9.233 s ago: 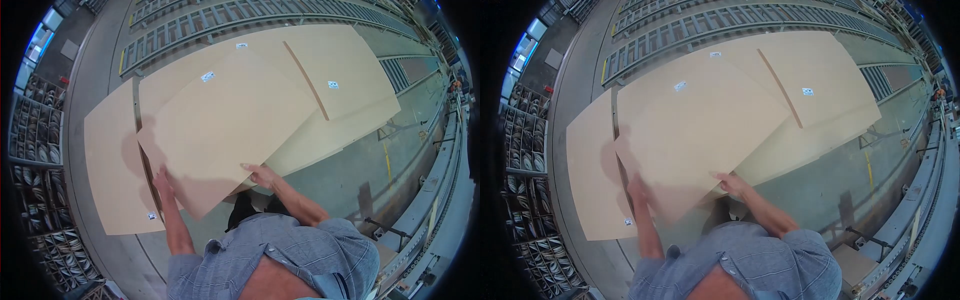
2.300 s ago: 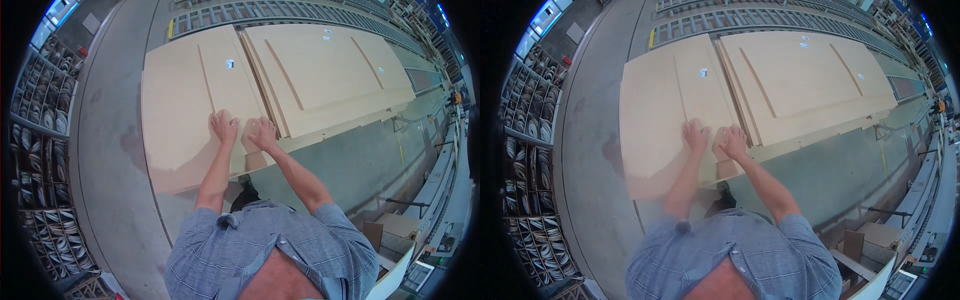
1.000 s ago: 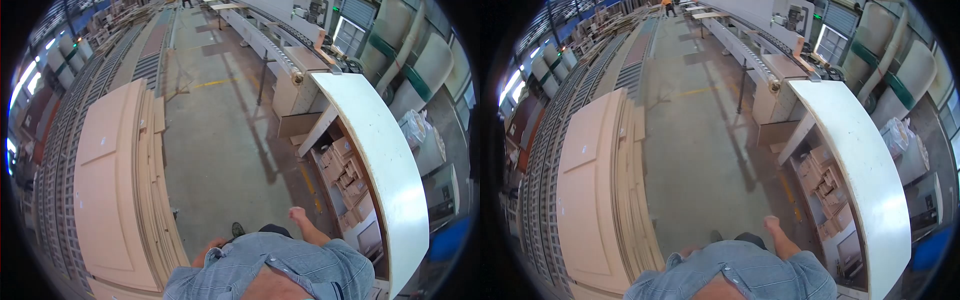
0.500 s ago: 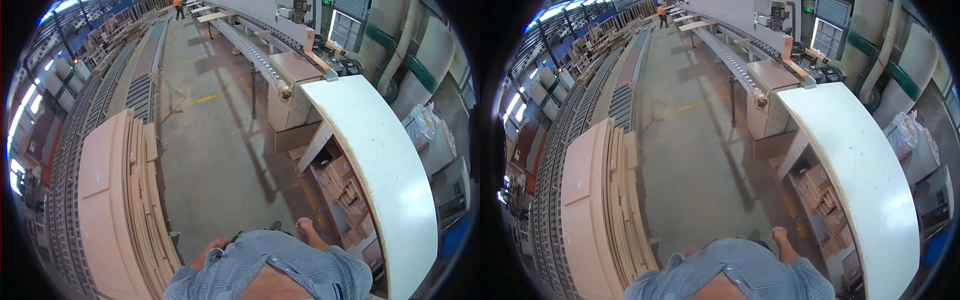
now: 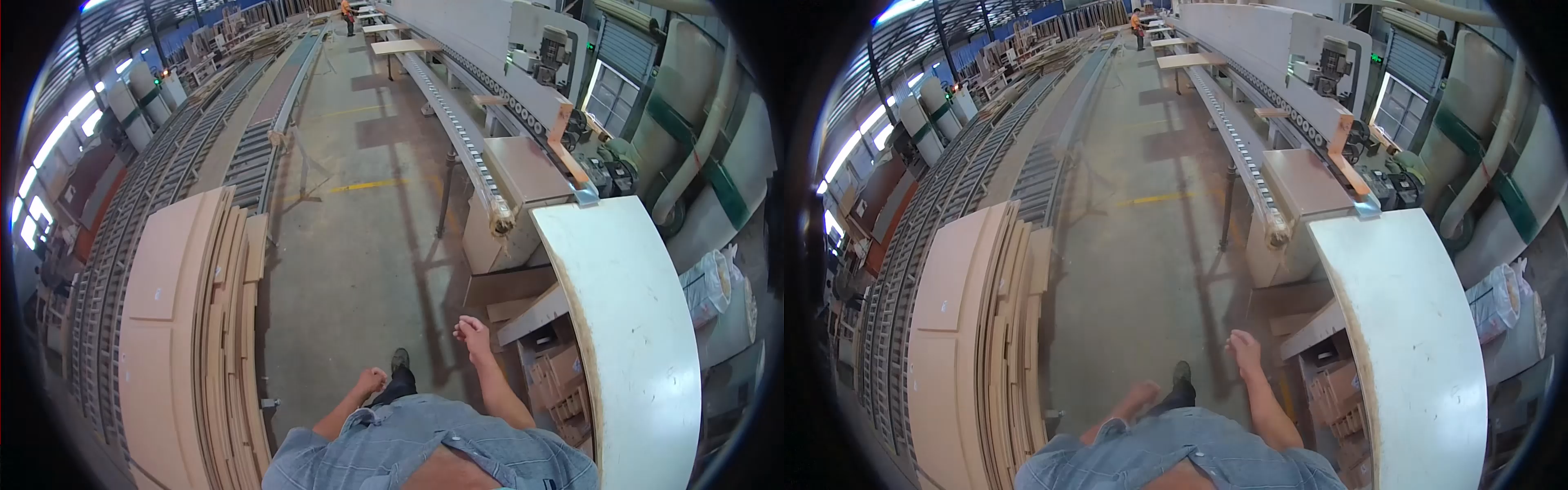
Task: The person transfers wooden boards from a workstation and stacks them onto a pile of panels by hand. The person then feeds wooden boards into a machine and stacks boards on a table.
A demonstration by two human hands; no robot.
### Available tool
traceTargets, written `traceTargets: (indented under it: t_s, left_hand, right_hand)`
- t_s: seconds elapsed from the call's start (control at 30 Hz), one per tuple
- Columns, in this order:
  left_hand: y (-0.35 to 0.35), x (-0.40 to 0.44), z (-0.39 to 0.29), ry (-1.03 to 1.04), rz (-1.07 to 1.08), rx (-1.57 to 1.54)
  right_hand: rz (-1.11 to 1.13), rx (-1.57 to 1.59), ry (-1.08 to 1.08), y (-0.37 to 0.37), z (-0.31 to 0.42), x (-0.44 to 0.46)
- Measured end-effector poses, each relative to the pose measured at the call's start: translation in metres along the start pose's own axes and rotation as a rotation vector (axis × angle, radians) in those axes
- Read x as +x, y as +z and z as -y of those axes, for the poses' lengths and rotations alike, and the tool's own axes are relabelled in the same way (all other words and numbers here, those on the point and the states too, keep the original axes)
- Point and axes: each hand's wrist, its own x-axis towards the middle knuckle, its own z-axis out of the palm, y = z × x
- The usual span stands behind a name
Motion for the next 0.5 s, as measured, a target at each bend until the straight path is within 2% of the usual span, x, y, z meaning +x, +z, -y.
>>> traceTargets:
  t_s: [0.17,0.3,0.4,0.5]
  left_hand:
    - [-0.024,0.094,-0.084,0.033,-0.055,-0.077]
    - [-0.042,0.168,-0.155,0.194,-0.065,0.228]
    - [-0.032,0.221,-0.193,0.278,-0.099,0.191]
    - [-0.009,0.256,-0.234,0.284,-0.009,0.245]
  right_hand:
    - [-0.099,0.055,-0.032,0.023,0.057,0.067]
    - [-0.267,0.066,-0.126,0.012,0.135,0.094]
    - [-0.417,0.057,-0.194,-0.025,0.159,0.118]
    - [-0.536,0.054,-0.25,-0.067,0.174,0.13]
